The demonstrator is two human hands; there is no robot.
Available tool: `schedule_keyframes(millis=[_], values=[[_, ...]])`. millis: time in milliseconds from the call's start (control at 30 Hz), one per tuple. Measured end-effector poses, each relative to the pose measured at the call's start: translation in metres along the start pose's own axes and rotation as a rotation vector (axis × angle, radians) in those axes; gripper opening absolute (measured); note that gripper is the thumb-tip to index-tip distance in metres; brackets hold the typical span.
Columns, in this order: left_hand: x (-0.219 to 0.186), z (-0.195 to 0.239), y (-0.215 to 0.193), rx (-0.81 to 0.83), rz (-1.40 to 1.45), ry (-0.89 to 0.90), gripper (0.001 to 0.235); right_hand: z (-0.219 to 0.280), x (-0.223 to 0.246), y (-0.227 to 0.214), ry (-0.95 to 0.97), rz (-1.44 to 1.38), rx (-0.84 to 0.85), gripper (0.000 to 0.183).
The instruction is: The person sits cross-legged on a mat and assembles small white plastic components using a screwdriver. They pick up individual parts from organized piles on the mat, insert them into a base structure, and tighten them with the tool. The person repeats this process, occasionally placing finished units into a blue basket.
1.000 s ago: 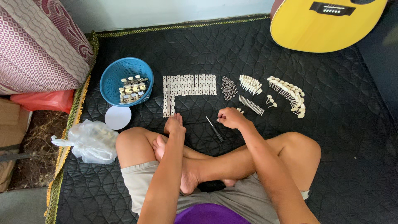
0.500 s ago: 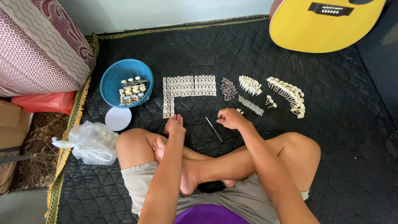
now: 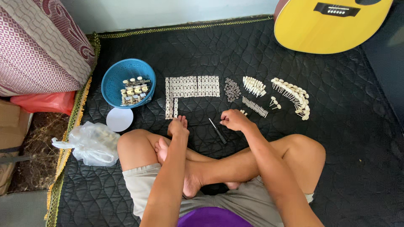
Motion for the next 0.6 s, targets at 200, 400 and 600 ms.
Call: schedule_keyframes(millis=[200,400,600], values=[[-0.004,0.007,0.001,0.038,0.067,0.016,0.048,0.001,0.003,-0.002,0.003,0.012,-0.016,0.024],[0.002,-0.003,0.000,0.071,0.108,-0.069,0.050,0.005,0.004,-0.002,-0.002,0.003,-0.011,0.024],[0.000,-0.003,-0.002,0.050,0.075,-0.029,0.046,0.004,0.003,-0.001,-0.012,0.003,-0.007,0.024]])
Point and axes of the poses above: each hand's wrist, its own z-axis away from the middle knuckle, its own y-axis out of the palm, x = y × z, the point moved 5 cm from there along -z, towards the middle knuckle, and after that the axes turned 4 degrees about y, right-handed, at the moved point
